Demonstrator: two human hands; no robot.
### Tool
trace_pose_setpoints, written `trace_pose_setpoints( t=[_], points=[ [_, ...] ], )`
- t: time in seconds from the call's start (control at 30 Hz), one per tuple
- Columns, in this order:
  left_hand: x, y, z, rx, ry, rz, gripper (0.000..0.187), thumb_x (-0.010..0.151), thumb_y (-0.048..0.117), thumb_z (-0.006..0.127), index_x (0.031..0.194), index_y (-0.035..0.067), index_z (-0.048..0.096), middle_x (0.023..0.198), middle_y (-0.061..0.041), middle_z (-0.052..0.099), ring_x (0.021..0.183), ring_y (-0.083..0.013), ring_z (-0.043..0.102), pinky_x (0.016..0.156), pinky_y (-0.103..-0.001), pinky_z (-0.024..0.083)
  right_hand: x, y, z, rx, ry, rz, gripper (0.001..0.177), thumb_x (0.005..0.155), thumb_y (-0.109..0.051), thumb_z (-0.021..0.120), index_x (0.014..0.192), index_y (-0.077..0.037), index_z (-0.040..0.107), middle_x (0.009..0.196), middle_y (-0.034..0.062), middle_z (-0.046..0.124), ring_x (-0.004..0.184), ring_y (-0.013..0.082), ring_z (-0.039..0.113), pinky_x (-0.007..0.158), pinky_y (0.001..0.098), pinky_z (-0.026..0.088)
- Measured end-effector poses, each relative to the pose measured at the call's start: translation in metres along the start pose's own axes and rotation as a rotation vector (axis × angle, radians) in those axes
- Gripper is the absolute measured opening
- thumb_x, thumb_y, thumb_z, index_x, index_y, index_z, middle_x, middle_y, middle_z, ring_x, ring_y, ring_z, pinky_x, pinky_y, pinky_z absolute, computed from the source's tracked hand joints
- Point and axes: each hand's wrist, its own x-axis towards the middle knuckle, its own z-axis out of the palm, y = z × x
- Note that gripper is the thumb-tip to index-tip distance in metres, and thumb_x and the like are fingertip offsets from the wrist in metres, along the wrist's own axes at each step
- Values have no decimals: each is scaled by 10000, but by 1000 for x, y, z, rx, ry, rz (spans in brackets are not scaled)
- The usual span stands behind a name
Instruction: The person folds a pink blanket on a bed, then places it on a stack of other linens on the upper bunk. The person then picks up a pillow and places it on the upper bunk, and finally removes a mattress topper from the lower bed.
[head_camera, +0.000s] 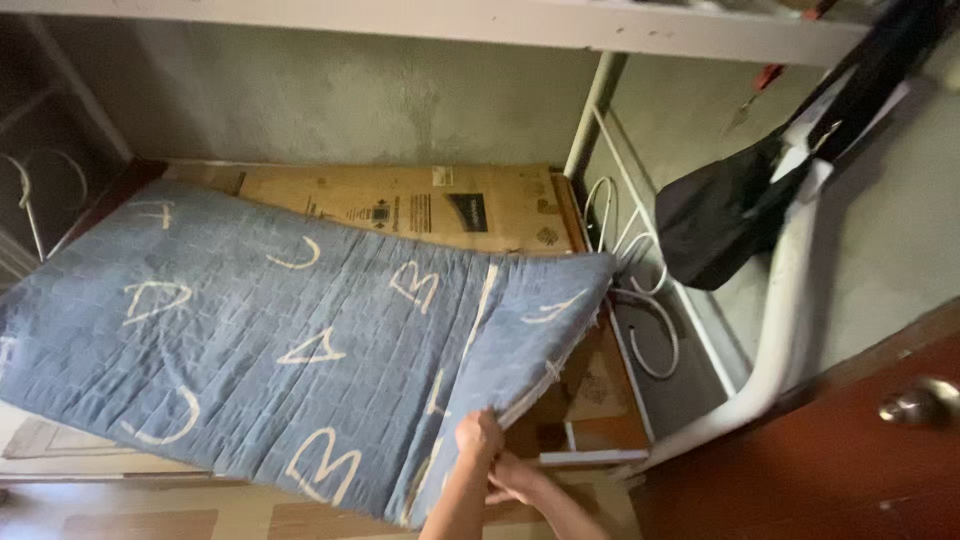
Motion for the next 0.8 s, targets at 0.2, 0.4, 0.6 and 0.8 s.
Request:
trace_pose_setpoints(
  t=[0.2, 0.4, 0.6, 0.8],
  points=[
    [-38, 8, 20, -21, 41, -52, 264, 971, 269, 565, 1140, 183, 750, 1181, -128, 731, 1119, -311, 702, 937, -427, 573, -37, -6, -64, -867, -80, -224, 692, 927, -345, 648, 1536, -126, 401, 1550, 161, 459, 1331, 313, 535, 1039, 457, 520],
    [-54, 5, 6, 33, 78, -81, 246, 911, 254, 611, 1109, 166, 728, 1143, -138, 731, 1079, -306, 719, 911, -419, 585, -88, -46, -117, -982, 262, -379, 994, 782, -94, 728, 1610, -199, 188, 1630, 169, 247, 1500, 344, 300, 1211, 456, 331],
    [-89, 21, 14, 109, 121, -86, 209, 878, 230, 630, 1017, 159, 769, 1051, -157, 751, 1006, -324, 742, 865, -432, 603, -118, -56, -115, -1400, 137, -629, 1069, 759, -104, 800, 1612, -209, 164, 1585, 257, 200, 1480, 456, 208, 1251, 542, 213],
    [-149, 14, -15, 40, 235, -107, 254, 799, 312, 697, 983, 154, 770, 1009, -159, 747, 979, -353, 718, 863, -458, 582, -102, -46, -74, -1488, 157, -529, 929, 726, -25, 770, 1526, -244, 351, 1649, 97, 236, 1541, 339, 198, 1165, 675, 228]
  ],
)
